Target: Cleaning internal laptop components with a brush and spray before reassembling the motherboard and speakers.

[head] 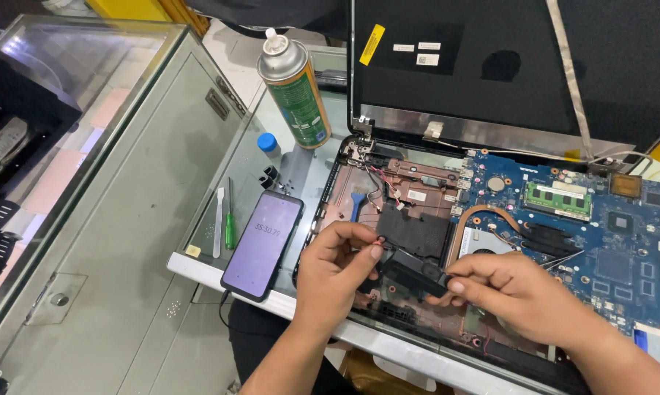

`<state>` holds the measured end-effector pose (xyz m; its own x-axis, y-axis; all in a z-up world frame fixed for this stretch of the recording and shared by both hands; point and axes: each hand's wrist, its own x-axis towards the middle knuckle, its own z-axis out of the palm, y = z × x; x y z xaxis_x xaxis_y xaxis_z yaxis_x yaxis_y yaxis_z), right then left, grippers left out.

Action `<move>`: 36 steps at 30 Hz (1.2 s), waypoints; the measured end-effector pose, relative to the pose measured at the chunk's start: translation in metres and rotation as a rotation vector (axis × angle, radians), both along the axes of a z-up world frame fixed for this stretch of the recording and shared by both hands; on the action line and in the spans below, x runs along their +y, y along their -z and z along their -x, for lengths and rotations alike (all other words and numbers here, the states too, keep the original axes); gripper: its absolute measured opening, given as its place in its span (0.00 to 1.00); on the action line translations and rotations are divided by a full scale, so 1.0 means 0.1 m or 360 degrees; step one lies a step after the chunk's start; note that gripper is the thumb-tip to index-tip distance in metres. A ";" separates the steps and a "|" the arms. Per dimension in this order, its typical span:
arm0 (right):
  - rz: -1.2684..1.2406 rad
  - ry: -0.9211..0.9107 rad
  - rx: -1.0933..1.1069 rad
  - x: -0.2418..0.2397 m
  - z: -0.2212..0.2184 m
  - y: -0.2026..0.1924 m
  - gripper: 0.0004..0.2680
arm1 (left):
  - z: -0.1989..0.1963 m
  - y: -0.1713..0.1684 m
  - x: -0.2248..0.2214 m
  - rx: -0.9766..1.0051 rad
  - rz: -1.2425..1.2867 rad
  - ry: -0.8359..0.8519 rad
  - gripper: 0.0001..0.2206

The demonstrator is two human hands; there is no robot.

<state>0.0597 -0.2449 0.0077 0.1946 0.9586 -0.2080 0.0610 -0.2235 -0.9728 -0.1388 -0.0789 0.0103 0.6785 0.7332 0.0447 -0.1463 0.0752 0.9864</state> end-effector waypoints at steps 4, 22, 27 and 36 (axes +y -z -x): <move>0.0106 0.0028 -0.0108 0.02 0.00 -0.04 0.10 | -0.02 -0.02 0.01 0.0031 0.0009 0.0002 0.06; 0.0104 0.0035 -0.0181 0.03 0.07 -0.07 0.09 | -0.22 0.15 -0.09 -0.0077 0.0326 -0.0293 0.07; 0.0217 -0.0002 -0.0362 0.05 0.09 -0.13 0.09 | -0.23 0.13 -0.11 -0.0234 0.0441 -0.0246 0.08; 0.0139 0.0038 -0.0241 0.03 0.07 -0.11 0.10 | -0.14 0.15 -0.11 -0.0290 0.0504 -0.0239 0.09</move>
<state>0.0526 -0.2414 0.0183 0.2522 0.9330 -0.2567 0.1989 -0.3096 -0.9298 -0.1251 -0.0902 -0.0043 0.5644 0.8206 -0.0898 -0.3491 0.3359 0.8748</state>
